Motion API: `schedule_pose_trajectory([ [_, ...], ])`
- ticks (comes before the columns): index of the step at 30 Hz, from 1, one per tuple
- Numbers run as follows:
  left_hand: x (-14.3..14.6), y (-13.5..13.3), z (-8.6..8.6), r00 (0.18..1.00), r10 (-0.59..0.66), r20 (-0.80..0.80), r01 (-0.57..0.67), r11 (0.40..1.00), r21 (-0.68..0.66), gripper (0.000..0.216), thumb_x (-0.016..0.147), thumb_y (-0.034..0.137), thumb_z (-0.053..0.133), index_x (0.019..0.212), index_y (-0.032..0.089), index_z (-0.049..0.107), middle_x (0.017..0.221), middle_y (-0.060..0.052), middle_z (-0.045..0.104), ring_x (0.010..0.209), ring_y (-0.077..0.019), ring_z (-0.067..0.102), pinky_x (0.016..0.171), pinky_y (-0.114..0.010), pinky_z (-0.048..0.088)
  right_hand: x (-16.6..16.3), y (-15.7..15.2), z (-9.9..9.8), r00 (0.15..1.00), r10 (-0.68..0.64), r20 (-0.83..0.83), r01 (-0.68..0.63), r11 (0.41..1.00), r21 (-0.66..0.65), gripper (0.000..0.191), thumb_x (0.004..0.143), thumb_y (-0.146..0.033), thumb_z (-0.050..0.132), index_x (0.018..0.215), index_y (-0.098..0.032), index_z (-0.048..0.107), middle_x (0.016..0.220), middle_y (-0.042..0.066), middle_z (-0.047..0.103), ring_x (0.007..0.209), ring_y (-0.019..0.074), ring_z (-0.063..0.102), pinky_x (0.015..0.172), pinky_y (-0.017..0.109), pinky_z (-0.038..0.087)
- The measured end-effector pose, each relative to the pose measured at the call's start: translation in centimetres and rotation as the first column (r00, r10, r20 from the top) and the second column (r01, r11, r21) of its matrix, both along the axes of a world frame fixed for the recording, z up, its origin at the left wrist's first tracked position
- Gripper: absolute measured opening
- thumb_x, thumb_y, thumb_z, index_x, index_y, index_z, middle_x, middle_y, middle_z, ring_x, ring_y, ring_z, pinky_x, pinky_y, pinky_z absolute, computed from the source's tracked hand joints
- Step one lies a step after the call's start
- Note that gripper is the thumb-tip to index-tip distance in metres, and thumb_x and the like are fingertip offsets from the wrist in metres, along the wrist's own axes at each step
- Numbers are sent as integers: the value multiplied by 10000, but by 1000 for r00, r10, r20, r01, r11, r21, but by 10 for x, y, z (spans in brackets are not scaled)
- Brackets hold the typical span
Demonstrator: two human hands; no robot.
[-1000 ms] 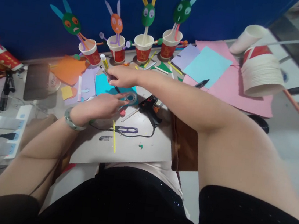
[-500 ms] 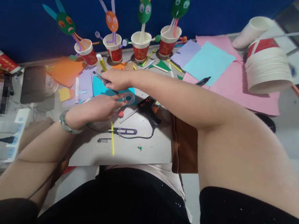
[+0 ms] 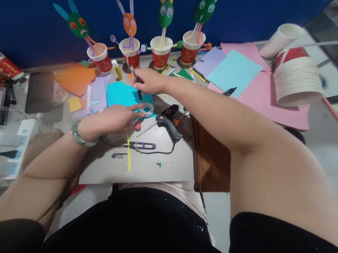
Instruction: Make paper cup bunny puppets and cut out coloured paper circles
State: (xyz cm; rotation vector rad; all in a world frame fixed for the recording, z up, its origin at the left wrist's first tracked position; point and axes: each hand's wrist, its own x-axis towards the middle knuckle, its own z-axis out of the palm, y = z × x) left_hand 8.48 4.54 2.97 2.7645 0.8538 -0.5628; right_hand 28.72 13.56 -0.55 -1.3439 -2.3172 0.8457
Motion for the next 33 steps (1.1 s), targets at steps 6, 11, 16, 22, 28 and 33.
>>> schedule_pose_trajectory([
  [6,-1,6,-4,1000,6,21,-5,1000,-19,399,1134,363,497,1431,245,735,1570,-124,710,1099,-271,786,727,-350,481,18,-31,-6,971,-180,-157,180,984,-20,182,960,-270,829,931,-251,651,809,7,766,772,235,786,804,403,649],
  [11,-1,9,-10,998,8,66,-7,1000,-18,382,1117,360,515,1388,241,757,1497,-132,735,1074,-295,787,721,-374,471,32,-56,-35,884,-361,-296,378,926,-1,209,993,-435,791,963,-280,654,763,37,787,729,286,799,771,499,701],
  [16,1,8,-7,999,-5,37,5,1000,-10,370,1083,303,552,1387,251,757,1557,-122,701,1129,-297,783,725,-358,469,33,-38,-65,806,-473,-355,500,866,-16,322,1024,-565,734,916,-301,585,650,19,720,614,262,737,671,456,681],
  [22,0,10,-7,1000,-20,21,20,1000,1,416,1119,359,512,1457,250,729,1695,-131,615,1231,-323,770,755,-365,497,39,-14,-54,749,-602,-277,643,761,83,326,1062,-609,652,979,-304,571,797,62,749,715,271,746,779,493,664],
  [28,-2,10,-1,997,42,64,-37,996,-83,444,1099,341,578,1521,248,678,1554,-142,730,1242,-310,756,906,-377,558,36,-81,-26,735,-467,-493,632,735,245,422,1013,-742,619,1018,-321,596,918,102,767,803,264,722,779,473,648],
  [33,-5,12,-4,988,142,55,-138,988,-69,677,1034,301,649,1680,197,475,1332,-173,807,1172,-337,778,830,-364,527,37,-158,-29,839,-370,-400,531,718,450,312,1019,-610,661,952,-306,681,887,110,756,770,307,741,796,523,637],
])
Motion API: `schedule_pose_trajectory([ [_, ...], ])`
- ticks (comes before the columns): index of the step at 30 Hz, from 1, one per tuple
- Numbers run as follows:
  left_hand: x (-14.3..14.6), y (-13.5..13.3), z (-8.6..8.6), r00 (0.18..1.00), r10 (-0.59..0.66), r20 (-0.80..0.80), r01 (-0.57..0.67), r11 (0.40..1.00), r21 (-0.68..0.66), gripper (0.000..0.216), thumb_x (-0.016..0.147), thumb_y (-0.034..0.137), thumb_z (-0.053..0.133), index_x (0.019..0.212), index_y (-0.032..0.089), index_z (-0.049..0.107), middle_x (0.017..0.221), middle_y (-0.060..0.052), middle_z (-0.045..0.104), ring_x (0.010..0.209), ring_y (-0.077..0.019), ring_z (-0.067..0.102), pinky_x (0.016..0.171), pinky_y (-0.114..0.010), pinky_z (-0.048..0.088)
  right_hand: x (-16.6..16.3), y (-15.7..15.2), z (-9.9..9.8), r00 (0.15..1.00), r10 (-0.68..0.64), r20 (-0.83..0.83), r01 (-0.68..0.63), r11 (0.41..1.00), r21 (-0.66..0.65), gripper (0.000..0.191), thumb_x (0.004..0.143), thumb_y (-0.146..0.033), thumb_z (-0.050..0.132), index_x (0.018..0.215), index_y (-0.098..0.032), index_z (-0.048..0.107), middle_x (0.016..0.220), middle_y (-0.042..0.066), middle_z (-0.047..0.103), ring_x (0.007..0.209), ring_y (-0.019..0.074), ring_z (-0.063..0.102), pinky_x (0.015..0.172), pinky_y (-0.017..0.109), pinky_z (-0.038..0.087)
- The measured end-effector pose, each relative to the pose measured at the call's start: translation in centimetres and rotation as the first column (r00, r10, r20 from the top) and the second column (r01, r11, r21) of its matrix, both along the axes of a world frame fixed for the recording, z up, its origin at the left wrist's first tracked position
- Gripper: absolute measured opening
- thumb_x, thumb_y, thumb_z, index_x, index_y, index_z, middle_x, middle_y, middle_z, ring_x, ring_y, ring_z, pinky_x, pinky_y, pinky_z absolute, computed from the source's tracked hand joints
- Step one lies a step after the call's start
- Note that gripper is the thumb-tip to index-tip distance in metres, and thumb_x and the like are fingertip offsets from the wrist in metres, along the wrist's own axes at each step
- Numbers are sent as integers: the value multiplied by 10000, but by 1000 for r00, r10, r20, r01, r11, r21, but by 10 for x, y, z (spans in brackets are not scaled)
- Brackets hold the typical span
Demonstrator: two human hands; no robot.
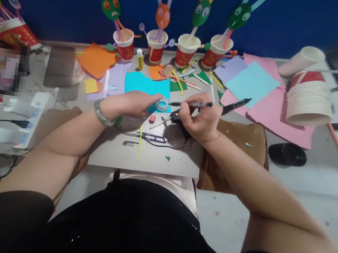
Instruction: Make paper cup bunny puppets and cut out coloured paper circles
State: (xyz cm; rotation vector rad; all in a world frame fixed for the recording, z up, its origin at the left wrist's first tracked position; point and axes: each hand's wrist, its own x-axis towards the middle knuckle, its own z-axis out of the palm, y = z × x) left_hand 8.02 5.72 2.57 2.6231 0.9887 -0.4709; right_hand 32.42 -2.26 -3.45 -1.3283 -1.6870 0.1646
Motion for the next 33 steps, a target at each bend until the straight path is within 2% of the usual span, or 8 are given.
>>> schedule_pose_trajectory([
  [2,-1,1,-4,999,-21,46,20,1000,23,628,1020,282,640,1635,214,531,1331,-169,808,1180,-344,774,859,-382,537,-3,-15,-6,991,94,91,-97,995,29,201,1021,-484,698,940,-301,705,863,97,772,748,300,756,737,486,634],
  [5,-1,0,-6,993,-53,110,51,999,19,475,981,225,639,1453,258,678,1313,-130,820,1172,-338,770,870,-395,539,-9,-19,-12,943,220,248,-278,933,228,60,996,-265,720,953,-288,684,806,27,775,677,221,743,627,365,594],
  [8,3,-3,-3,992,-84,92,82,996,25,317,987,208,651,1290,245,738,1320,-111,818,1173,-328,764,816,-376,503,-11,-14,-12,879,281,384,-431,813,392,137,962,-148,710,996,-270,657,804,-21,778,626,150,698,593,288,555],
  [10,6,-7,0,993,-107,48,104,993,52,263,1009,216,651,1253,229,748,1387,-110,799,1177,-313,763,782,-359,476,-7,-13,-9,835,287,469,-483,792,375,135,962,-143,711,994,-264,659,818,-15,786,625,135,676,597,273,558],
  [14,9,-14,6,993,-118,4,117,990,75,296,1017,168,624,1272,205,769,1471,-126,765,1156,-292,768,756,-350,462,3,-14,-6,802,230,551,-468,815,341,106,986,-176,707,937,-268,683,773,9,778,613,144,672,574,282,566],
  [19,10,-16,5,992,-129,-6,129,984,119,356,1010,114,592,1306,190,774,1469,-147,747,1139,-299,772,724,-366,447,7,-14,-6,884,109,454,-328,837,438,108,1005,-160,712,1037,-261,693,808,26,813,630,178,729,590,321,598],
  [27,11,-13,-2,989,-145,17,140,976,169,297,1049,172,634,1306,156,782,1449,-173,727,1087,-297,776,743,-382,466,11,-17,-8,821,101,562,-273,934,232,239,1071,-139,617,1251,-217,754,972,89,871,810,227,807,745,360,606],
  [33,6,-2,-8,983,-153,98,137,978,160,318,1014,206,698,1319,137,758,1414,-171,751,1190,-330,755,868,-399,503,14,-12,-14,854,103,510,-161,985,69,353,1121,-211,548,1415,-252,740,985,98,861,867,278,805,852,443,613],
])
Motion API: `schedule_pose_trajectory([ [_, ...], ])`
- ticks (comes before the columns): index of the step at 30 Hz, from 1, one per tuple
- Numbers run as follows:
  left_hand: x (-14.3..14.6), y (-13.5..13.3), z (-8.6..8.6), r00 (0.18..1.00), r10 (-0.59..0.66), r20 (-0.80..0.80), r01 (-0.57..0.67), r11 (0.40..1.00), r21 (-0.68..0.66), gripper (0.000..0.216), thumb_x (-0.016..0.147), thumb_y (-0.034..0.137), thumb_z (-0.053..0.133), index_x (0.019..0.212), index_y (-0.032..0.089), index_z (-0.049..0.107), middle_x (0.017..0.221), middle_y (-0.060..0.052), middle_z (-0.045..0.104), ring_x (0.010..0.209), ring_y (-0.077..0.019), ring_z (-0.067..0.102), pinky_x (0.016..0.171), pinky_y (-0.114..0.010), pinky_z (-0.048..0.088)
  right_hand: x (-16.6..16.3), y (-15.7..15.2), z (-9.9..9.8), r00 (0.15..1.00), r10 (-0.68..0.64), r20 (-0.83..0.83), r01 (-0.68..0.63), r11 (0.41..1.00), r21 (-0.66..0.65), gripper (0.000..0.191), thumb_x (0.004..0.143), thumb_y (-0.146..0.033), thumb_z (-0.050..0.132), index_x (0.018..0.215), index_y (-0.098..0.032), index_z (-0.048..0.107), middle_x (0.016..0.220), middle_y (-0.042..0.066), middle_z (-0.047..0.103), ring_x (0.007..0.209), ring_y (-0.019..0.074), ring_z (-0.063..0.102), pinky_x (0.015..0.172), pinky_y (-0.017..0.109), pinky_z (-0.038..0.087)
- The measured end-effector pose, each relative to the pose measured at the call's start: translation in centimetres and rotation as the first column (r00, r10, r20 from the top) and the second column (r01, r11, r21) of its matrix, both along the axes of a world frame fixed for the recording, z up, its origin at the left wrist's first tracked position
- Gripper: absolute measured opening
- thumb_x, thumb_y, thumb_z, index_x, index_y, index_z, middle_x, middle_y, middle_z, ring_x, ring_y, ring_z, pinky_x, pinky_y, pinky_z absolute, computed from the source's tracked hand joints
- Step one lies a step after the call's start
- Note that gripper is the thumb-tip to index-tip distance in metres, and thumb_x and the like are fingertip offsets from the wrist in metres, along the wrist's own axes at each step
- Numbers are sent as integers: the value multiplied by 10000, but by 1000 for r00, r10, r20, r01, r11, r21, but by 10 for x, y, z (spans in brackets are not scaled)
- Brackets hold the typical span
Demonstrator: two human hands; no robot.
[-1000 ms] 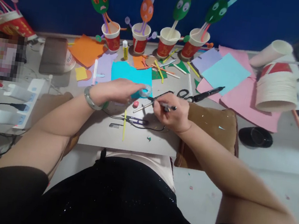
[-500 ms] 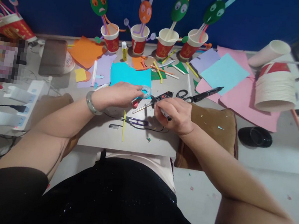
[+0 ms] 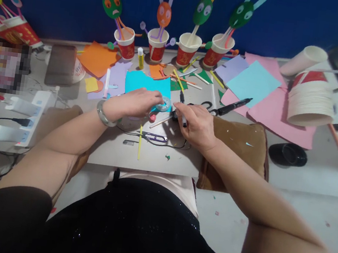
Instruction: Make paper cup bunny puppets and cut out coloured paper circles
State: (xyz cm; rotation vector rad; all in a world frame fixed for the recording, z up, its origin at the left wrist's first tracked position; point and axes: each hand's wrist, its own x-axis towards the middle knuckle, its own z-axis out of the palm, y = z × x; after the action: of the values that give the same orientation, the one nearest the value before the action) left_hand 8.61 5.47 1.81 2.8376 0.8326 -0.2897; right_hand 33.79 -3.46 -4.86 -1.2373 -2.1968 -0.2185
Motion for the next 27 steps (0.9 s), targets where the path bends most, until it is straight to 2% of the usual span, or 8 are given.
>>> schedule_pose_trajectory([
  [3,-2,13,-9,987,24,161,-26,1000,14,368,977,129,626,1318,173,756,1391,-156,768,1266,-328,725,986,-422,511,2,-1,-1,999,15,-45,-15,1000,2,379,1124,-243,549,1456,-249,732,977,99,849,858,279,787,859,460,608],
  [6,-4,27,-18,956,53,288,-41,998,-48,506,971,92,516,1407,228,733,1406,-119,783,1321,-314,696,1086,-464,499,3,-5,-1,999,36,-33,-35,999,29,332,1114,-262,581,1391,-242,762,973,104,842,811,269,770,821,459,603],
  [9,-5,36,-26,951,97,293,-57,988,-141,641,949,66,475,1528,247,681,1489,-114,755,1421,-317,643,1176,-503,466,0,-8,-1,996,89,-8,-88,993,78,254,1092,-249,621,1300,-247,767,970,94,843,769,250,757,794,450,605],
  [12,-3,39,-34,954,107,280,-60,983,-173,612,957,110,515,1529,239,687,1562,-119,725,1513,-338,575,1245,-536,410,-9,-8,0,982,189,9,-188,971,144,166,1089,-229,628,1222,-253,725,886,47,818,714,218,728,778,432,603],
  [16,2,39,-46,939,69,336,-15,987,-162,484,990,270,636,1466,238,715,1555,-115,738,1508,-353,564,1256,-539,384,-22,-5,7,946,323,25,-321,925,203,162,1092,-174,606,1221,-259,653,881,18,812,705,187,706,795,405,597],
  [18,6,38,-49,933,72,352,-21,989,-148,459,1001,285,643,1452,245,719,1558,-110,739,1505,-347,567,1253,-531,382,-25,-3,10,932,361,22,-357,908,217,190,1078,-144,607,1223,-263,638,890,3,809,691,179,702,796,396,597],
  [24,13,34,-40,933,124,339,-82,987,-136,506,1030,139,468,1439,266,737,1490,-108,773,1482,-310,604,1226,-509,406,-21,-3,7,949,316,18,-315,939,140,134,1080,-181,606,1156,-285,643,915,16,830,726,198,736,829,430,587],
  [27,13,36,-36,938,108,330,-60,986,-154,568,966,79,477,1413,294,754,1432,-94,803,1446,-314,627,1188,-529,429,-25,-3,10,948,313,60,-319,931,176,150,1078,-152,593,1166,-271,621,884,20,825,716,194,726,834,420,587],
])
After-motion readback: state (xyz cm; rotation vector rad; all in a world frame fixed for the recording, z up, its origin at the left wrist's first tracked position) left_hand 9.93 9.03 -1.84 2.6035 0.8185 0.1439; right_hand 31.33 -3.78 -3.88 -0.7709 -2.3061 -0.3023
